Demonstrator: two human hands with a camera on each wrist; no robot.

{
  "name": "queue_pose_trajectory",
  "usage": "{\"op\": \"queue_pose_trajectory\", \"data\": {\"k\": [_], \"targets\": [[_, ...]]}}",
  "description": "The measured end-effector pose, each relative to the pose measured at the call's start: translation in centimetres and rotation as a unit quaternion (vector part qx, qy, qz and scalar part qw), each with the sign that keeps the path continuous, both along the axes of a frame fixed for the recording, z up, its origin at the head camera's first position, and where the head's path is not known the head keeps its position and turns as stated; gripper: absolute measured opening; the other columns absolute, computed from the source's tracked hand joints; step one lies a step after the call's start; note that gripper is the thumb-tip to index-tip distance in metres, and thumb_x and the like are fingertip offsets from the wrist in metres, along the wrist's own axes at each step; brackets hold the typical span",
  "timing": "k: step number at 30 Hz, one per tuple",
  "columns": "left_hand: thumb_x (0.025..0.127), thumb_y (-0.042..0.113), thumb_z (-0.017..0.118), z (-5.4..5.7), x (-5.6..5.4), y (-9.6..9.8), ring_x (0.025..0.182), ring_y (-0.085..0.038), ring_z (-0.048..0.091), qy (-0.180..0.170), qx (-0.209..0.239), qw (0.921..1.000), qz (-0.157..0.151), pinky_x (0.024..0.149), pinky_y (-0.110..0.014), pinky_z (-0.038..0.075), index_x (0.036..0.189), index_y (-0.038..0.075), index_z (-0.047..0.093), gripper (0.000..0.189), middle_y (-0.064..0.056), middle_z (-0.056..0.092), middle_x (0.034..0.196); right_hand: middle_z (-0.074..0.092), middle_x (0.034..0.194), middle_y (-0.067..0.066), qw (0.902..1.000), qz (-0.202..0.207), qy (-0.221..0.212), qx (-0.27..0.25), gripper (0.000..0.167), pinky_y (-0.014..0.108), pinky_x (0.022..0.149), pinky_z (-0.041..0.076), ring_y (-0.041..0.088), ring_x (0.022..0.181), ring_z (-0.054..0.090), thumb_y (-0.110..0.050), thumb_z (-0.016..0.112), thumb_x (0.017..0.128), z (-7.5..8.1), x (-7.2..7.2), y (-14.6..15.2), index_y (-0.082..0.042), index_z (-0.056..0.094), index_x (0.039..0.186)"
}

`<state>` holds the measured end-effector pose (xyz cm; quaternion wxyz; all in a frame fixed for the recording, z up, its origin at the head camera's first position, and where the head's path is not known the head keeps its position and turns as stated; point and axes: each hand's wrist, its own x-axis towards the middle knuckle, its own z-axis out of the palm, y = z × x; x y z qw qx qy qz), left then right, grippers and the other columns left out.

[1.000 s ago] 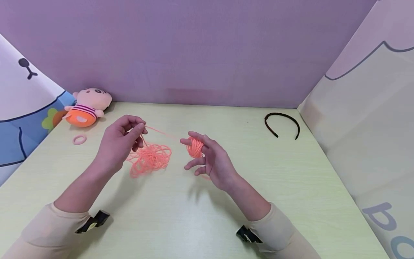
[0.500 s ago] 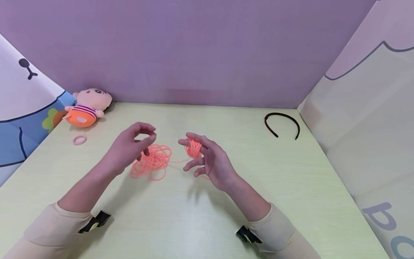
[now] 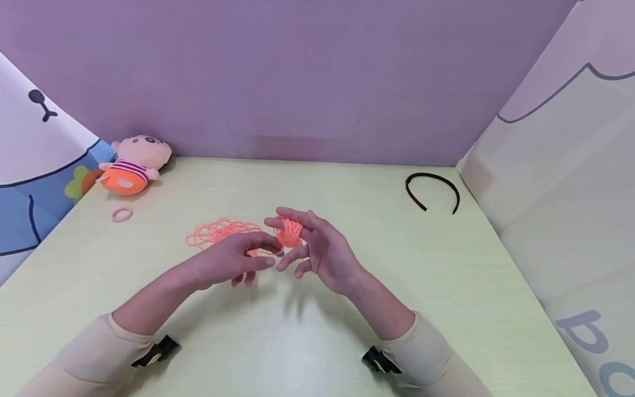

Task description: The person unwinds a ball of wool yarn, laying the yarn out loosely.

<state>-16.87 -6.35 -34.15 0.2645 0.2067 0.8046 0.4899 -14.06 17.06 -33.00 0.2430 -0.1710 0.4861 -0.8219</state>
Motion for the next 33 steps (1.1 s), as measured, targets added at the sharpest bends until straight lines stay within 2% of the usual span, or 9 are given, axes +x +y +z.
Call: {"op": "queue_pose_trajectory", "data": {"k": [2,4,7,9,14,22,28,33], "targets": [[0.098,0.028,0.069,-0.1,0.0,0.0,0.057,-0.033,0.059,0.002,-0.002,0.9999,-0.012,0.049,-0.03,0.043,0.127,0.012,0.065,0.033,-0.003,0.066,0.115,0.046,0.152,0.013,1.0,0.0,0.001,0.0,0.052,0.025,0.052,0.05,0.022,0.074,0.071,-0.039,0.028,0.108,0.0,0.0,0.0,-0.014,0.048,0.148],[0.098,0.027,0.068,0.0,0.0,0.0,0.054,-0.025,0.054,0.007,-0.003,0.9999,-0.01,0.05,-0.03,0.043,0.119,0.01,0.069,0.027,-0.005,0.068,0.104,0.046,0.152,0.013,1.0,-0.001,0.0,0.001,0.051,0.025,0.052,0.05,0.022,0.073,0.071,-0.039,0.028,0.108,0.0,0.0,0.0,-0.015,0.05,0.147],[0.099,0.025,0.067,0.1,-0.2,-0.2,0.052,-0.018,0.048,0.012,0.003,0.9999,0.006,0.051,-0.029,0.042,0.108,0.01,0.071,0.018,-0.006,0.067,0.092,0.047,0.152,0.013,1.0,-0.003,-0.003,0.004,0.051,0.025,0.052,0.049,0.022,0.073,0.071,-0.039,0.027,0.108,0.0,-0.1,0.0,-0.015,0.05,0.146],[0.099,0.023,0.067,0.2,-0.4,-0.3,0.051,-0.017,0.046,0.012,0.008,0.9997,0.018,0.051,-0.028,0.041,0.105,0.011,0.071,0.014,-0.007,0.066,0.089,0.047,0.152,0.012,1.0,-0.004,-0.004,0.005,0.051,0.025,0.052,0.049,0.022,0.073,0.071,-0.039,0.026,0.108,0.0,-0.1,0.0,-0.015,0.05,0.146],[0.099,0.018,0.067,0.4,-0.8,-0.8,0.051,-0.018,0.044,0.013,0.012,0.9987,0.047,0.05,-0.027,0.038,0.106,0.01,0.072,0.012,-0.009,0.066,0.088,0.048,0.151,0.012,1.0,-0.005,-0.003,0.004,0.051,0.025,0.052,0.05,0.022,0.073,0.071,-0.039,0.027,0.108,-0.1,-0.1,0.0,-0.016,0.051,0.145],[0.1,0.024,0.067,1.1,-1.4,-1.8,0.053,-0.018,0.044,0.02,0.028,0.9935,0.108,0.052,-0.03,0.041,0.107,0.012,0.071,0.014,-0.018,0.064,0.093,0.049,0.15,0.011,1.0,-0.005,-0.005,0.0,0.051,0.025,0.052,0.051,0.022,0.072,0.071,-0.038,0.025,0.108,-0.1,-0.1,0.0,-0.014,0.051,0.146],[0.101,0.025,0.065,2.0,-1.8,-2.5,0.055,-0.018,0.045,0.053,0.042,0.9843,0.163,0.054,-0.029,0.044,0.111,0.011,0.07,0.017,-0.013,0.065,0.092,0.048,0.151,0.01,1.0,0.0,-0.002,-0.003,0.054,0.025,0.054,0.052,0.021,0.074,0.072,-0.04,0.026,0.109,-0.1,-0.1,0.0,-0.011,0.044,0.15],[0.101,0.025,0.065,2.8,-1.8,-2.9,0.056,-0.015,0.045,0.071,0.081,0.974,0.199,0.053,-0.027,0.044,0.112,0.009,0.068,0.019,-0.012,0.063,0.088,0.048,0.151,0.009,1.0,0.002,0.001,-0.002,0.058,0.025,0.055,0.053,0.021,0.074,0.072,-0.042,0.03,0.108,-0.2,-0.1,0.1,-0.008,0.036,0.154]]}}
